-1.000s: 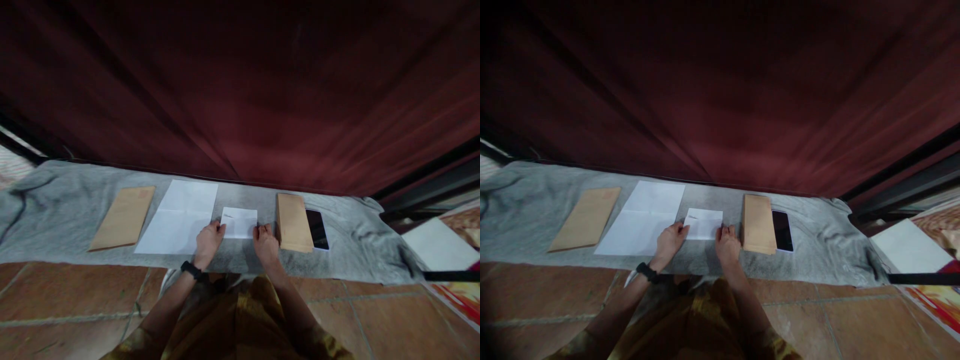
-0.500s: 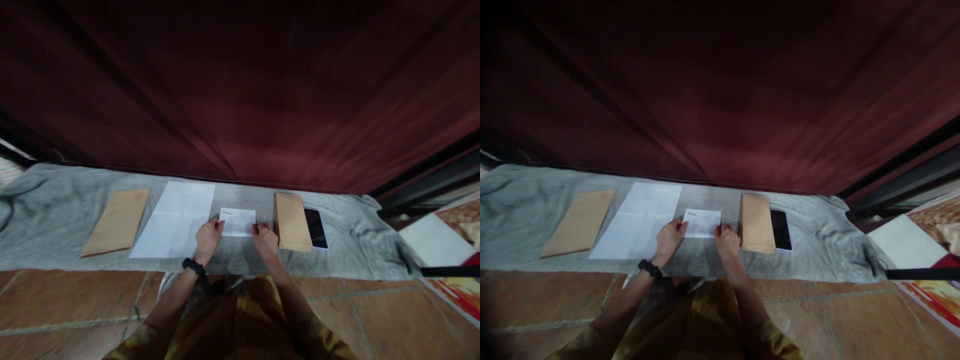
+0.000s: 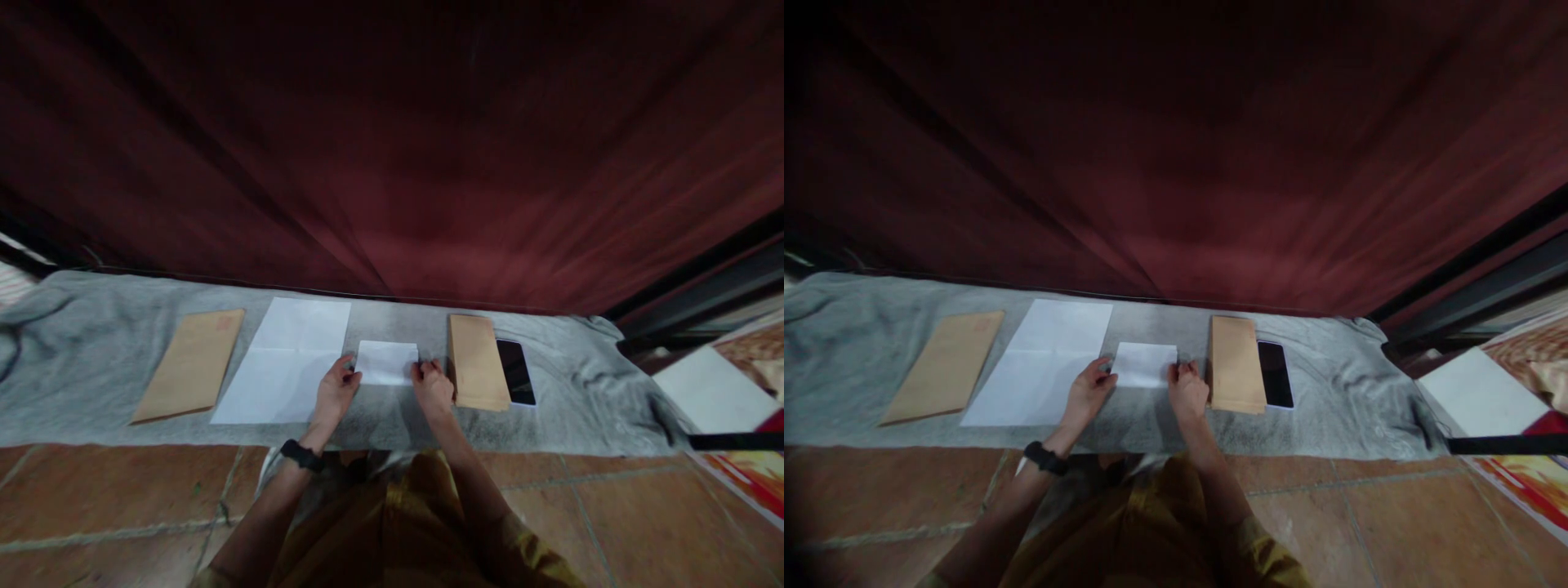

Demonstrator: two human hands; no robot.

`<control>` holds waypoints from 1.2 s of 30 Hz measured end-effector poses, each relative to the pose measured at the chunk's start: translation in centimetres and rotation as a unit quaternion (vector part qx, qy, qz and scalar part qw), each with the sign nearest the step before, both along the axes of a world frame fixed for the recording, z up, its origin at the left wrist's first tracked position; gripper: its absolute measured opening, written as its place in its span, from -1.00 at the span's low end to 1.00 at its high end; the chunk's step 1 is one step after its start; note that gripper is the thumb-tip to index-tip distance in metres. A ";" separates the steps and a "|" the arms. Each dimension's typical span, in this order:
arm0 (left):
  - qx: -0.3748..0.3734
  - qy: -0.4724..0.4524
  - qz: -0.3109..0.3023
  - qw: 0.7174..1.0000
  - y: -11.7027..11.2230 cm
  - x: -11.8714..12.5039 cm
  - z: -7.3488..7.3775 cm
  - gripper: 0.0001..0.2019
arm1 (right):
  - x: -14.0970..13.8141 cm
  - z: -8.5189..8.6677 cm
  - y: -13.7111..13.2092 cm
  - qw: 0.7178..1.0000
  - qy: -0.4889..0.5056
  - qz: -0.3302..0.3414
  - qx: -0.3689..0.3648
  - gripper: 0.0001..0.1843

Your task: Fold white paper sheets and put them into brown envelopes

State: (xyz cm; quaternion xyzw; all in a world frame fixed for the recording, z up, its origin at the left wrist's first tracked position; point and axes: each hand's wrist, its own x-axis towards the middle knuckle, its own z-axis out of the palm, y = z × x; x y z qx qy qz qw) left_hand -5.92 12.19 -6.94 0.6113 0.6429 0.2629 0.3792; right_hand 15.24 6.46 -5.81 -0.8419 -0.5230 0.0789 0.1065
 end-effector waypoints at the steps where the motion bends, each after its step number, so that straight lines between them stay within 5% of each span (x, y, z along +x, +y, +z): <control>1: 0.003 0.010 -0.001 1.000 0.1 0.1 0.0 -0.51 | 0.0 0.1 0.1 1.000 0.001 0.000 -0.001 -0.61; 15: -0.007 0.095 0.025 0.995 0.1 1.0 0.3 -0.51 | 1.0 -0.9 -1.5 0.994 0.063 0.051 0.075 -0.72; 26: -0.009 0.124 0.037 0.992 -0.4 1.6 1.6 -0.46 | -0.7 -0.7 -1.4 0.998 -0.032 0.032 0.037 -0.71; 36: -0.012 0.157 0.031 0.987 -0.5 1.9 1.8 -0.64 | -0.9 -1.3 -1.4 0.998 -0.039 0.025 0.044 -0.72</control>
